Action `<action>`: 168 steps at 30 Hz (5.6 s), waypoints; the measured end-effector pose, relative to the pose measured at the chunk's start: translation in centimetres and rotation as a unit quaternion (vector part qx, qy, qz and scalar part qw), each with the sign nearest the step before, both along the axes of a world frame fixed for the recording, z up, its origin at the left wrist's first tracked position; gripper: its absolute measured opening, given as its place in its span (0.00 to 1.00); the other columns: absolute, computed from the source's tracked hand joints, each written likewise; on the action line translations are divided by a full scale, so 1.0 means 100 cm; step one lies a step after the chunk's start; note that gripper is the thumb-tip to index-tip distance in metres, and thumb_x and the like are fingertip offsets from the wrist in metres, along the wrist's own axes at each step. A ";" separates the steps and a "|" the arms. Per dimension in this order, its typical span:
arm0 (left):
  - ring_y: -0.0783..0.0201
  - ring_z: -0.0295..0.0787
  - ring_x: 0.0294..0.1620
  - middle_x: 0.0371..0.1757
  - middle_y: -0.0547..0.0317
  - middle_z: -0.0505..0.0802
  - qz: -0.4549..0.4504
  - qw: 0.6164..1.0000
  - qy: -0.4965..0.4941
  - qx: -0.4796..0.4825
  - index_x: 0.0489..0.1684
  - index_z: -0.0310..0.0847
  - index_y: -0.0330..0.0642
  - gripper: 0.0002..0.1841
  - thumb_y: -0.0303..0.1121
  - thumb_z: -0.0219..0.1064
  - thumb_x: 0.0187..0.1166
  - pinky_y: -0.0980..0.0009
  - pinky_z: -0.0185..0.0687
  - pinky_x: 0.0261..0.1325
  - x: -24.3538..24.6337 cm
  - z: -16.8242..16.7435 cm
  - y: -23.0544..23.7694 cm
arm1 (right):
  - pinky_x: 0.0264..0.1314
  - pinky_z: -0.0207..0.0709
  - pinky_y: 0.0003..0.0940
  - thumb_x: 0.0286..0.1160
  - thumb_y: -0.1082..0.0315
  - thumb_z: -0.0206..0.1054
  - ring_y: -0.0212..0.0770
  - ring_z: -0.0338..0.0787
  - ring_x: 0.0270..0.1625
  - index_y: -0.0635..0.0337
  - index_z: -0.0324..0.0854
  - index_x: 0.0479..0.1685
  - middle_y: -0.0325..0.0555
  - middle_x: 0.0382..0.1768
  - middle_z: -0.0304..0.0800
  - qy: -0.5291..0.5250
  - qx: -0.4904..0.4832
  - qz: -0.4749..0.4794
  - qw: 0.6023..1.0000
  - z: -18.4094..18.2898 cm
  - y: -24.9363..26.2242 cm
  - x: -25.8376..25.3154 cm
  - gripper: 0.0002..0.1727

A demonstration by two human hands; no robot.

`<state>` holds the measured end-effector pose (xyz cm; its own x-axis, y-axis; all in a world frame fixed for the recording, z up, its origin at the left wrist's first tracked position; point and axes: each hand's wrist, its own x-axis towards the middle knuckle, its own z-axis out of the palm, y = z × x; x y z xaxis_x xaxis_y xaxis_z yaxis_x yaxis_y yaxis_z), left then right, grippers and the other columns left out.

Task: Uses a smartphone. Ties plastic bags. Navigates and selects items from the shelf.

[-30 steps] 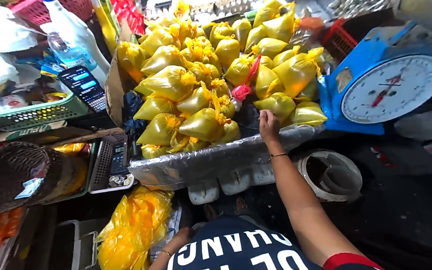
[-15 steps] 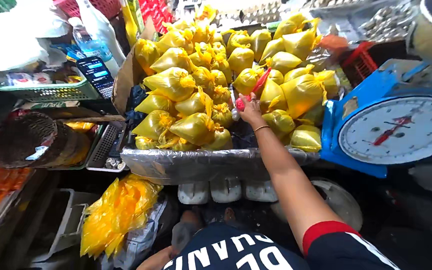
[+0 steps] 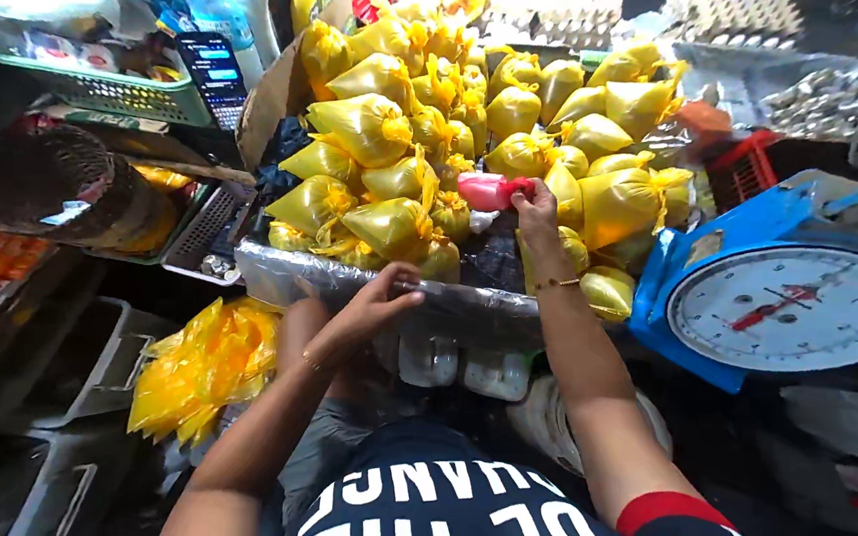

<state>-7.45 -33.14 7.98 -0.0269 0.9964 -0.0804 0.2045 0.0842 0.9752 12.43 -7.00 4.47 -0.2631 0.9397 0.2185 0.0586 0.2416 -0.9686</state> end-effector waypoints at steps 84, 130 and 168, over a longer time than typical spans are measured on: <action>0.77 0.93 0.39 0.41 0.71 0.96 -0.034 0.963 -0.264 0.048 0.50 0.84 0.52 0.12 0.24 0.62 0.78 0.76 0.90 0.46 0.003 -0.022 -0.007 | 0.26 0.64 0.33 0.63 0.73 0.63 0.40 0.73 0.23 0.58 0.64 0.09 0.44 0.14 0.69 -0.125 0.332 0.074 0.932 0.014 -0.184 -0.009 0.17; 0.73 0.91 0.48 0.54 0.56 0.90 -0.008 0.987 0.010 0.163 0.65 0.74 0.36 0.22 0.27 0.71 0.72 0.75 0.90 0.52 0.007 -0.009 -0.013 | 0.29 0.81 0.35 0.68 0.75 0.66 0.42 0.87 0.29 0.65 0.85 0.43 0.50 0.31 0.88 -0.171 0.287 0.125 0.934 0.031 -0.198 -0.016 0.07; 0.72 0.87 0.44 0.55 0.61 0.89 0.292 0.944 -0.065 0.139 0.73 0.73 0.50 0.24 0.27 0.34 0.91 0.73 0.84 0.45 0.014 -0.002 -0.019 | 0.63 0.81 0.46 0.76 0.65 0.63 0.55 0.87 0.61 0.66 0.89 0.59 0.59 0.56 0.88 -0.173 0.340 0.131 0.915 0.023 -0.206 -0.044 0.19</action>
